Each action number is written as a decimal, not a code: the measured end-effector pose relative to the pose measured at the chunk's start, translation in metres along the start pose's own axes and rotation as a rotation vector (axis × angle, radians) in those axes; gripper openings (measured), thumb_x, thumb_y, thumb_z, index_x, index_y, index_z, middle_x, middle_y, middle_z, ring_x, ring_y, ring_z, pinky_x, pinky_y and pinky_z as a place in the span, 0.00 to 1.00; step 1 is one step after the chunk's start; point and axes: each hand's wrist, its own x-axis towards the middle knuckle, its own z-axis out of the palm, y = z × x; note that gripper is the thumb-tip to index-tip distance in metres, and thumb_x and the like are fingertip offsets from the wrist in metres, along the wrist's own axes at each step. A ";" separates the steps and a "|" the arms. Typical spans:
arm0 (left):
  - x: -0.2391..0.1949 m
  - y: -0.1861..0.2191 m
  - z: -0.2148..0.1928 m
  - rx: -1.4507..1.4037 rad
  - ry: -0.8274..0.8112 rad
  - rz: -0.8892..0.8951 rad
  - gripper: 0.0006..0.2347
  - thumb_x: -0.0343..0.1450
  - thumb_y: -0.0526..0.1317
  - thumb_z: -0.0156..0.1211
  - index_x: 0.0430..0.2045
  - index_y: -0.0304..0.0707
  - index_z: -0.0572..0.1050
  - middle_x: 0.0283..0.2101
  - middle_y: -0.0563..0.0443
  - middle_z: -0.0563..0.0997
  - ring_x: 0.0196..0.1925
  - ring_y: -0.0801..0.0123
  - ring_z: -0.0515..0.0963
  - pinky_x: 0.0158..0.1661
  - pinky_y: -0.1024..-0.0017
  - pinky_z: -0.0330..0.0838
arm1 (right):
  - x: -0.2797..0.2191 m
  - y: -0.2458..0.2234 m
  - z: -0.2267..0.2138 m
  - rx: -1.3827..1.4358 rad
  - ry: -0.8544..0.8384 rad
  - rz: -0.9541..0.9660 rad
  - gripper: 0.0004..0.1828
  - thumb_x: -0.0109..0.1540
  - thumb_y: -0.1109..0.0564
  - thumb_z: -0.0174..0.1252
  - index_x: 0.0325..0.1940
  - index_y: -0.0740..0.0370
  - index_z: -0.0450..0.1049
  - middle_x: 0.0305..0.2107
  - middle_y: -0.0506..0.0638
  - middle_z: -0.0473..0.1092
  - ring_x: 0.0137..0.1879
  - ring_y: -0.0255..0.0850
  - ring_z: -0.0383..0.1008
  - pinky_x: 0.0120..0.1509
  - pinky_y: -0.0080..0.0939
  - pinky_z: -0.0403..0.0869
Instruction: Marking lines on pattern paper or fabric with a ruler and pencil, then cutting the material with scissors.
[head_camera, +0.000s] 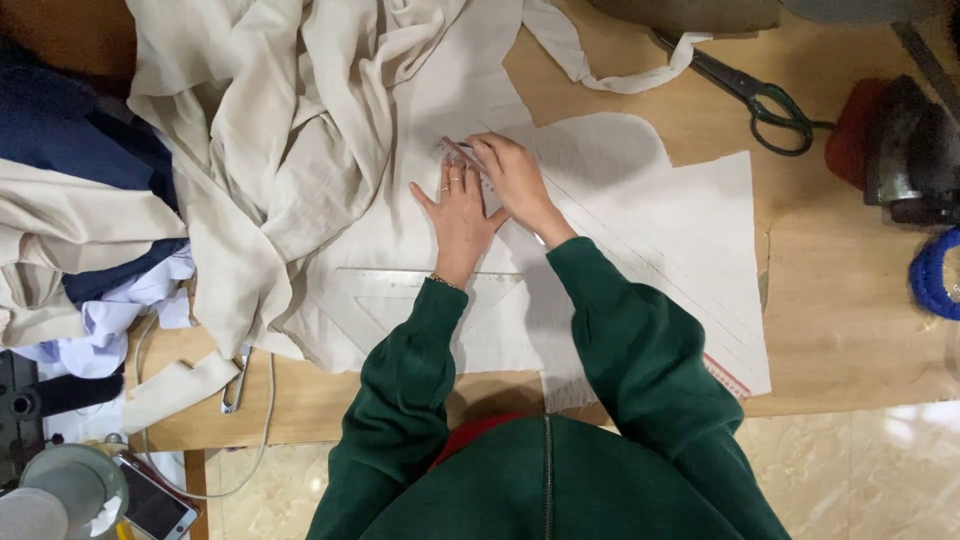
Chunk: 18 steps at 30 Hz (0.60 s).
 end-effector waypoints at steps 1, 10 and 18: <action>0.000 -0.002 0.002 0.000 -0.001 0.004 0.36 0.65 0.63 0.68 0.59 0.35 0.69 0.65 0.37 0.69 0.74 0.49 0.62 0.64 0.22 0.23 | -0.008 -0.002 -0.006 -0.001 0.004 0.002 0.20 0.76 0.53 0.41 0.61 0.66 0.73 0.48 0.65 0.76 0.55 0.61 0.77 0.58 0.59 0.76; 0.000 0.002 -0.004 -0.015 -0.022 0.021 0.35 0.63 0.57 0.75 0.59 0.34 0.67 0.64 0.36 0.68 0.75 0.47 0.60 0.63 0.20 0.23 | -0.120 -0.025 -0.099 -0.317 -0.122 0.123 0.22 0.76 0.47 0.43 0.55 0.67 0.76 0.39 0.66 0.77 0.49 0.64 0.77 0.54 0.63 0.73; -0.014 0.022 0.025 0.184 0.176 0.181 0.26 0.65 0.49 0.76 0.50 0.30 0.76 0.52 0.32 0.78 0.66 0.43 0.71 0.62 0.19 0.31 | -0.140 -0.007 -0.112 -0.115 0.007 0.193 0.20 0.76 0.50 0.40 0.56 0.62 0.77 0.36 0.61 0.77 0.49 0.56 0.79 0.56 0.56 0.74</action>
